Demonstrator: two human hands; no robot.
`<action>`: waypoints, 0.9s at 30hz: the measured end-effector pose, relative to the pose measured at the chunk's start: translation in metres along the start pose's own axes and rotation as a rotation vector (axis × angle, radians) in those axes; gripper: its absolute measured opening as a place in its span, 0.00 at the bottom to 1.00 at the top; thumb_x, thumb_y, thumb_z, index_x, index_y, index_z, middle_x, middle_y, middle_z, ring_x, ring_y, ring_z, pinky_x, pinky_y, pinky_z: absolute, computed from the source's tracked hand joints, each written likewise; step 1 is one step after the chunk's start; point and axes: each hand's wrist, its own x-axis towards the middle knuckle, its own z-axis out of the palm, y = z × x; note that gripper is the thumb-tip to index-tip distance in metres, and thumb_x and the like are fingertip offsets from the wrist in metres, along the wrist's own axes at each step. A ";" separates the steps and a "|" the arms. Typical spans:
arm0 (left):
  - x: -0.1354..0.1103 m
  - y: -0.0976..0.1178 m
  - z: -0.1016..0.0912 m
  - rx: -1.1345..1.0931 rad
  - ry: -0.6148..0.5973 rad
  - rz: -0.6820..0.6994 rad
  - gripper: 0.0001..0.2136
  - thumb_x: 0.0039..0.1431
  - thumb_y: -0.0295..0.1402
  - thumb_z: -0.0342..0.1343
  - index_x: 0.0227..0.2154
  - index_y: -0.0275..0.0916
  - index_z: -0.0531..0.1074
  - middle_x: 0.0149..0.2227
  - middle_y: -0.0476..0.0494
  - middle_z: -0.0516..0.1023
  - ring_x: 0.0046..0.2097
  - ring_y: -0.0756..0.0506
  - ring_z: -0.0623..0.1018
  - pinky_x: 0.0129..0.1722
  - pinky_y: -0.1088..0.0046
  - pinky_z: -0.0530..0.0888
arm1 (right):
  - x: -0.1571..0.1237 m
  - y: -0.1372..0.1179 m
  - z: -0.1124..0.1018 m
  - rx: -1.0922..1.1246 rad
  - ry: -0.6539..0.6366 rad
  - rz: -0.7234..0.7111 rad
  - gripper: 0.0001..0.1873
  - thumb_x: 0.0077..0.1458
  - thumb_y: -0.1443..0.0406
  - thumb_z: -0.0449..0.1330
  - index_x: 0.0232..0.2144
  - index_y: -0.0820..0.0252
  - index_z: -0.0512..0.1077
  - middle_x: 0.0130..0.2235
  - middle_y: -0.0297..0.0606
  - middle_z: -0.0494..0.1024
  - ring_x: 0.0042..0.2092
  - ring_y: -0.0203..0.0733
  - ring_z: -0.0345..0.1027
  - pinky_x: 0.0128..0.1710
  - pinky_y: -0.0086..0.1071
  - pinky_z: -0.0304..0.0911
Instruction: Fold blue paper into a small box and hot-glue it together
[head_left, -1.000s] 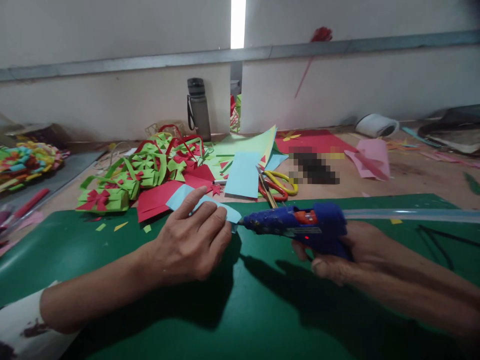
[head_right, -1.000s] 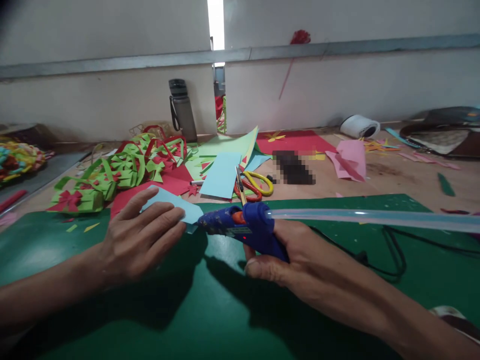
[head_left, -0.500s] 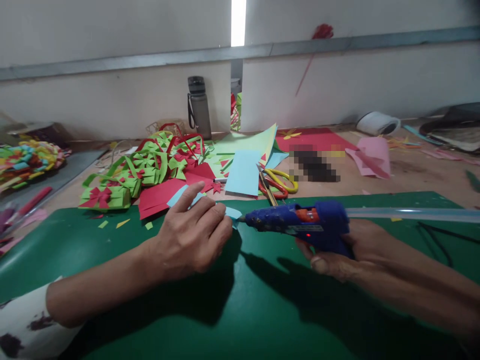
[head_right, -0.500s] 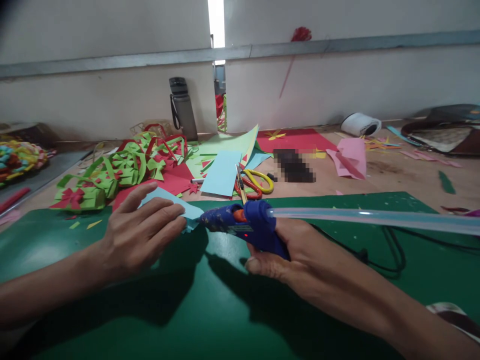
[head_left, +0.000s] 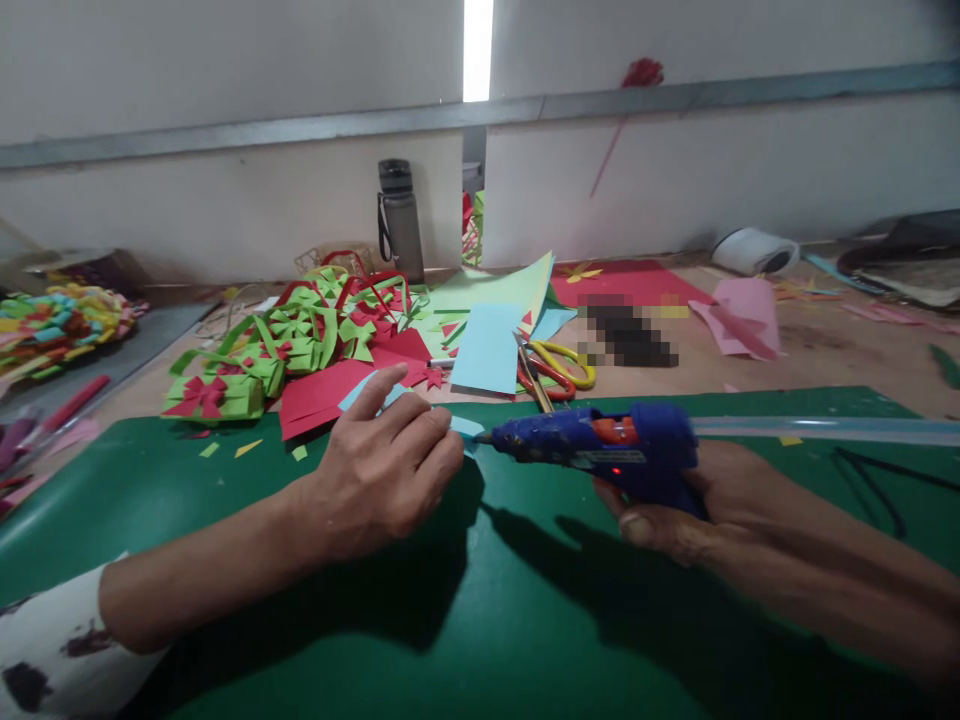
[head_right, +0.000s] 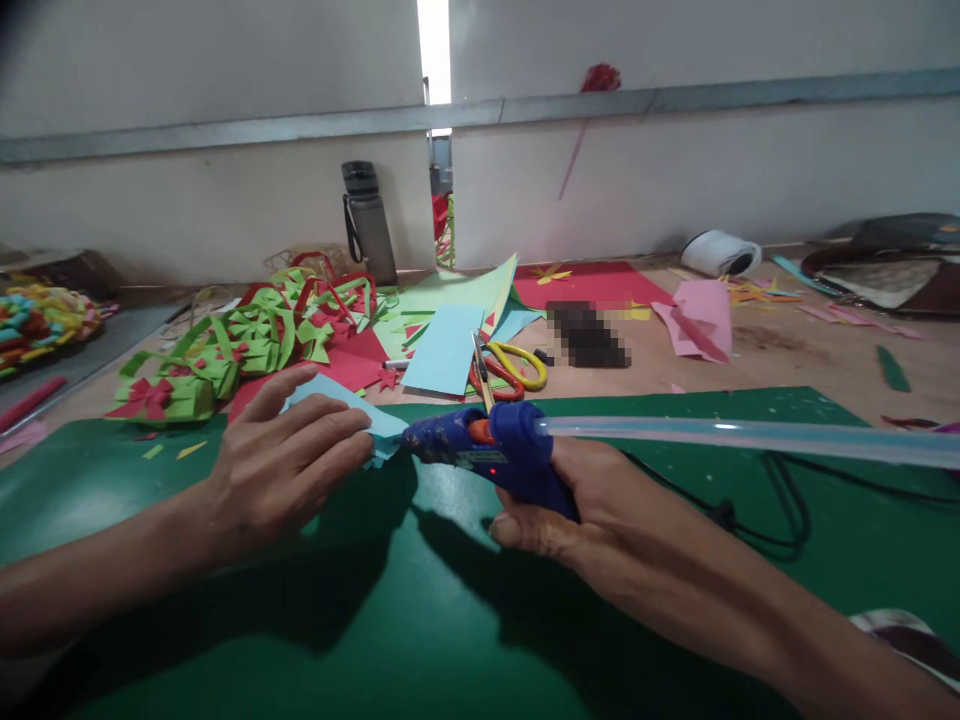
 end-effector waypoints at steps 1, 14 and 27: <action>0.000 0.000 0.000 0.000 0.001 -0.003 0.12 0.58 0.23 0.45 0.23 0.36 0.70 0.24 0.46 0.75 0.30 0.48 0.74 0.48 0.56 0.68 | 0.000 -0.001 0.000 0.013 0.001 -0.003 0.14 0.51 0.53 0.55 0.27 0.58 0.67 0.25 0.30 0.65 0.25 0.35 0.52 0.22 0.27 0.50; -0.001 -0.002 0.000 -0.061 -0.002 -0.050 0.09 0.56 0.21 0.49 0.24 0.36 0.69 0.25 0.47 0.76 0.30 0.49 0.74 0.49 0.56 0.66 | 0.002 -0.006 0.001 0.063 0.032 -0.035 0.13 0.52 0.54 0.56 0.33 0.55 0.71 0.31 0.31 0.70 0.29 0.37 0.58 0.27 0.28 0.57; 0.000 -0.007 -0.003 -0.187 0.012 -0.142 0.04 0.56 0.25 0.54 0.26 0.36 0.69 0.27 0.48 0.78 0.29 0.50 0.75 0.50 0.58 0.64 | -0.004 0.004 -0.002 -0.003 0.099 -0.044 0.19 0.52 0.48 0.52 0.27 0.55 0.70 0.26 0.32 0.71 0.25 0.38 0.62 0.22 0.28 0.59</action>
